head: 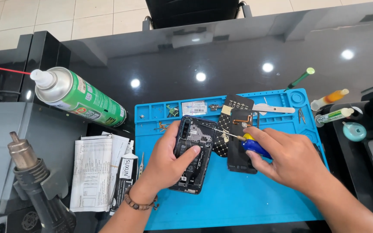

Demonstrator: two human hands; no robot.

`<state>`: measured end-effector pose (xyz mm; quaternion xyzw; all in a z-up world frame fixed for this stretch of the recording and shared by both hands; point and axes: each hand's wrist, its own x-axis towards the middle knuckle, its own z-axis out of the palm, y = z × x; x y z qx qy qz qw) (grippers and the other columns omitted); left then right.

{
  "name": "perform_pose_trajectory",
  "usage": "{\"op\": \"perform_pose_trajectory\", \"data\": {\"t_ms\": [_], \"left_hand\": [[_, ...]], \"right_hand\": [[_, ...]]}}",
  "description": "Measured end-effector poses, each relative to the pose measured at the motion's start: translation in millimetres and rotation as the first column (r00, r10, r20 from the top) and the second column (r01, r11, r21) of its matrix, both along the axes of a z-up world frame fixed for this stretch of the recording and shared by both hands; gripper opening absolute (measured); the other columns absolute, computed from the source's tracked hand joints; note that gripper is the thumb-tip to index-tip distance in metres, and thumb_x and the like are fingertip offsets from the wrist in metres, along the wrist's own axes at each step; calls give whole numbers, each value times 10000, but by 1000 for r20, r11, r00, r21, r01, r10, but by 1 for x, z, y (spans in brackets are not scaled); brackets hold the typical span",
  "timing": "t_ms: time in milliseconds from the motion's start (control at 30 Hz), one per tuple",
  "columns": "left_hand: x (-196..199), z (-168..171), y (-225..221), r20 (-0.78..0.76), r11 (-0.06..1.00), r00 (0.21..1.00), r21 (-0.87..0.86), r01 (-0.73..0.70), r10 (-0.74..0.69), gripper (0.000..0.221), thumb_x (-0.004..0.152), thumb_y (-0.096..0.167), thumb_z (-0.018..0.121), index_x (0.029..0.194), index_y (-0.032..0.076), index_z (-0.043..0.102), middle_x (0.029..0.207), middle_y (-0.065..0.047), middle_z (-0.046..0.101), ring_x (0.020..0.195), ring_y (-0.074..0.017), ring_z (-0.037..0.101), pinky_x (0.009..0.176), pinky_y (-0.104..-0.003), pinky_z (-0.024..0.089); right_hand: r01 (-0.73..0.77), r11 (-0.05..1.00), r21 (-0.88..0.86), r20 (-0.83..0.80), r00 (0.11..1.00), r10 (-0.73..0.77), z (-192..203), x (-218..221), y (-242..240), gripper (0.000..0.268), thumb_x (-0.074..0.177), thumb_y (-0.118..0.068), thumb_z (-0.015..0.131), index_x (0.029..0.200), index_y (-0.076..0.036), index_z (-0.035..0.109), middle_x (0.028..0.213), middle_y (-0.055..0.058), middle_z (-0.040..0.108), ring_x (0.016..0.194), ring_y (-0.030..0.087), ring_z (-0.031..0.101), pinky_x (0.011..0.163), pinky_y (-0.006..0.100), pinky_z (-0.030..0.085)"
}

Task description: Disassembling a mobile phone by removing internal screws and prying off the internal plastic frame

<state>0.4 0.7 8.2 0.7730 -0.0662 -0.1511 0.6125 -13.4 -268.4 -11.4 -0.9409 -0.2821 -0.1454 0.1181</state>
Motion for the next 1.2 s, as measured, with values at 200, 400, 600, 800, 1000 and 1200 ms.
{"op": "perform_pose_trajectory", "data": {"t_ms": [200, 400, 600, 800, 1000, 1200], "left_hand": [[2, 1, 4, 34, 999, 999, -22, 32, -31, 426, 839, 210, 588, 1239, 86, 505, 1096, -39, 664, 1006, -158, 647, 875, -314, 542], [3, 4, 8, 9, 998, 998, -10, 62, -61, 479, 836, 207, 589, 1287, 90, 482, 1126, -39, 662, 1023, -161, 654, 866, -317, 558], [3, 4, 10, 44, 997, 996, -2, 78, -78, 464, 835, 189, 595, 1276, 88, 493, 1119, -29, 663, 1022, -155, 650, 884, -306, 531], [3, -2, 10, 98, 994, 989, -15, 108, -106, 441, 834, 177, 602, 1250, 67, 506, 1130, -47, 648, 1035, -160, 629, 915, -302, 504], [3, -2, 8, 70, 992, 991, -25, 120, -118, 480, 848, 173, 591, 1295, 46, 467, 1191, -62, 628, 1092, -170, 611, 962, -310, 492], [3, -1, 7, 66, 993, 991, 1, 121, -120, 480, 846, 176, 588, 1294, 55, 466, 1167, -52, 640, 1066, -166, 623, 937, -307, 502]], "right_hand": [[-7, 1000, 5, 54, 999, 7, 0, 2, -4, 396, 851, -297, 619, 1209, -131, 595, 710, -15, 586, 530, 186, 534, 384, 341, 333], [-15, 1000, -3, 45, 999, 15, 3, 3, -5, 391, 848, -277, 624, 1211, -133, 599, 706, -15, 572, 552, 189, 540, 393, 345, 340], [-23, 1000, -7, 41, 999, 24, 4, 2, -5, 385, 846, -274, 628, 1201, -125, 607, 712, -7, 572, 560, 202, 537, 408, 350, 353], [-16, 1000, -7, 27, 999, 16, 3, 2, -4, 397, 845, -260, 630, 1216, -123, 609, 723, -4, 588, 566, 198, 545, 411, 348, 355], [-20, 1000, -18, 45, 999, 21, 1, 2, -3, 384, 843, -261, 636, 1202, -127, 612, 709, -10, 582, 555, 201, 533, 411, 348, 349], [-19, 1000, 6, 45, 999, 19, -1, 2, -2, 382, 849, -234, 636, 1208, -105, 613, 726, -6, 586, 575, 183, 540, 441, 332, 371]]}}
